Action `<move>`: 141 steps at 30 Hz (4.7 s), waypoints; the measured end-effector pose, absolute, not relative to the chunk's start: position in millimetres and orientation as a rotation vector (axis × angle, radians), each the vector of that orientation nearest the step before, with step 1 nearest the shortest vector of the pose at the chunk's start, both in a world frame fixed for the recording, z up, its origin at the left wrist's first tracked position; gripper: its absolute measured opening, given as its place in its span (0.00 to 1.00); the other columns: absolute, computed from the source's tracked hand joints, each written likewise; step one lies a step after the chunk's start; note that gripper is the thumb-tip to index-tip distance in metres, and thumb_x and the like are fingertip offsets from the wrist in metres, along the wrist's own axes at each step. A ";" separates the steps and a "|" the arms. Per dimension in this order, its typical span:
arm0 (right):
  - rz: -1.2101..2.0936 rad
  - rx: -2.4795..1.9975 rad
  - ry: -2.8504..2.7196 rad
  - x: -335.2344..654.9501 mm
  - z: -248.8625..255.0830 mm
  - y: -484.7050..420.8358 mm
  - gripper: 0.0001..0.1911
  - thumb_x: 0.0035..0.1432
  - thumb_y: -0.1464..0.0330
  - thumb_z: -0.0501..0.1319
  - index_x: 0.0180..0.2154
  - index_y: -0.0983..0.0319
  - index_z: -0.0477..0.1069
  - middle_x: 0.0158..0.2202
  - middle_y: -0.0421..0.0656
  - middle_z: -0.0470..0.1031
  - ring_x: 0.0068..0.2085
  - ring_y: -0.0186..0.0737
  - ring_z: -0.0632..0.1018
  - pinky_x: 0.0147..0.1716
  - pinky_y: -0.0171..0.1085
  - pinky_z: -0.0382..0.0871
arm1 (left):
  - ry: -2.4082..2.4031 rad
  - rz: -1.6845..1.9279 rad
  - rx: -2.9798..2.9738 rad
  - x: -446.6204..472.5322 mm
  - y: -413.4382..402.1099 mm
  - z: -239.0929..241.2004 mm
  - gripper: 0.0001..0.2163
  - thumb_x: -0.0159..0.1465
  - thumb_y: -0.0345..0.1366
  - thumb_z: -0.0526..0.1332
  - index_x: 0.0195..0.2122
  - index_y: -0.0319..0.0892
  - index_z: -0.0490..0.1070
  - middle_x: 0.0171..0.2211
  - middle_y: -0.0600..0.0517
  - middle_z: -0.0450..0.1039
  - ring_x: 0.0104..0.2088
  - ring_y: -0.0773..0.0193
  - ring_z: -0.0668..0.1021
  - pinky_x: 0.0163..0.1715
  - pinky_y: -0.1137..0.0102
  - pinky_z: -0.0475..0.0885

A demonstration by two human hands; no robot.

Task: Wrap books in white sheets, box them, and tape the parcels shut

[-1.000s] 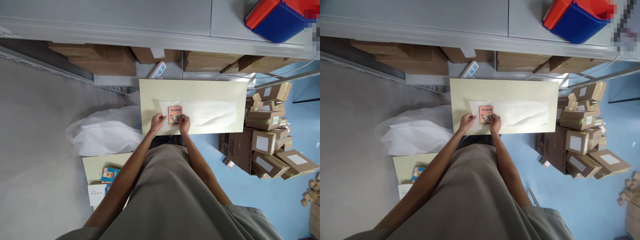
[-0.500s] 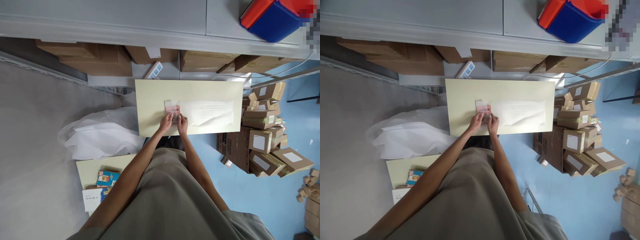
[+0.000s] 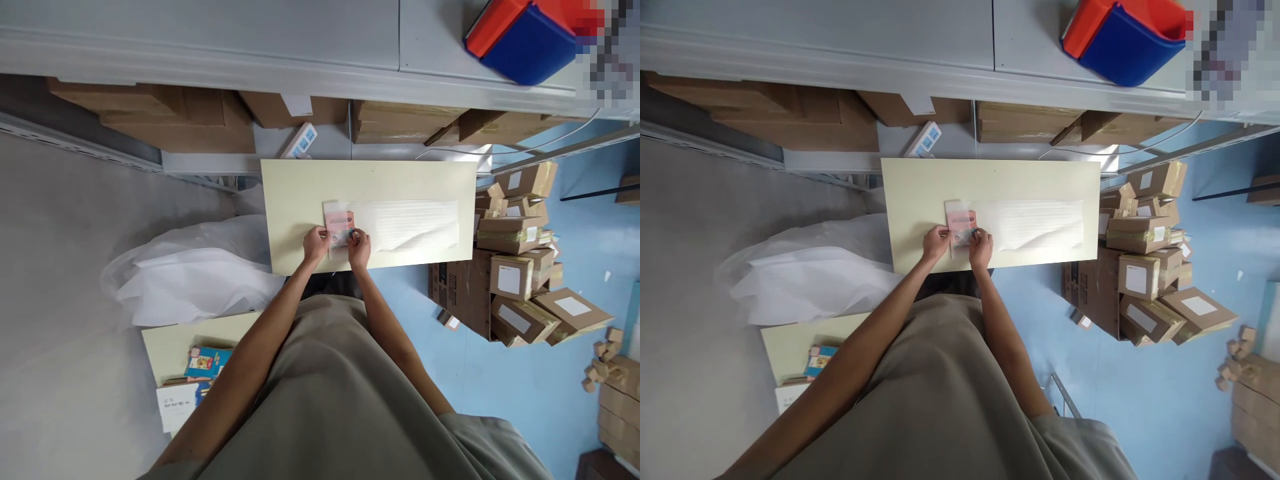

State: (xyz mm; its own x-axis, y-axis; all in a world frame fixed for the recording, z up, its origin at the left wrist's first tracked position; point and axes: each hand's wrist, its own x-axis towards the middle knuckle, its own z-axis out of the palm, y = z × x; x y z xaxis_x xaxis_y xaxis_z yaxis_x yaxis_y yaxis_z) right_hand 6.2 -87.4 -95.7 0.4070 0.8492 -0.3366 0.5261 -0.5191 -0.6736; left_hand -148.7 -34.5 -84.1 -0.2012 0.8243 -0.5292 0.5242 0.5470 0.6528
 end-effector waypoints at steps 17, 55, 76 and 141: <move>1.264 -1.919 -1.390 30.0 -57.6 -93.1 0.22 0.73 0.53 0.62 0.61 0.57 0.74 0.55 0.50 0.78 0.46 0.45 0.83 0.50 0.44 0.79 | 1.541 0.466 1.138 -104.4 -15.9 -44.9 0.09 0.69 0.44 0.68 0.39 0.45 0.74 0.38 0.49 0.85 0.39 0.56 0.86 0.45 0.63 0.79; 1.329 -1.866 -1.498 0.4 -76.4 -72.8 0.14 0.68 0.64 0.68 0.53 0.58 0.82 0.54 0.50 0.81 0.43 0.44 0.85 0.50 0.44 0.82 | 1.875 0.540 0.968 -151.9 -35.7 -38.6 0.10 0.66 0.38 0.68 0.46 0.46 0.71 0.40 0.50 0.83 0.41 0.58 0.85 0.44 0.66 0.77; 0.957 -2.095 -1.637 45.7 -68.0 -95.3 0.24 0.73 0.70 0.57 0.66 0.62 0.76 0.67 0.57 0.75 0.64 0.57 0.76 0.68 0.57 0.73 | 1.812 0.542 1.085 -125.4 -44.3 -76.9 0.16 0.65 0.27 0.65 0.54 0.41 0.73 0.53 0.40 0.79 0.50 0.52 0.83 0.58 0.56 0.77; 1.021 -2.094 -1.447 208.1 -78.1 -72.0 0.23 0.69 0.71 0.56 0.62 0.61 0.75 0.56 0.55 0.79 0.55 0.55 0.82 0.58 0.51 0.78 | 1.771 0.466 1.289 91.4 -14.5 -58.4 0.15 0.61 0.24 0.67 0.47 0.45 0.75 0.47 0.45 0.79 0.56 0.48 0.80 0.64 0.52 0.72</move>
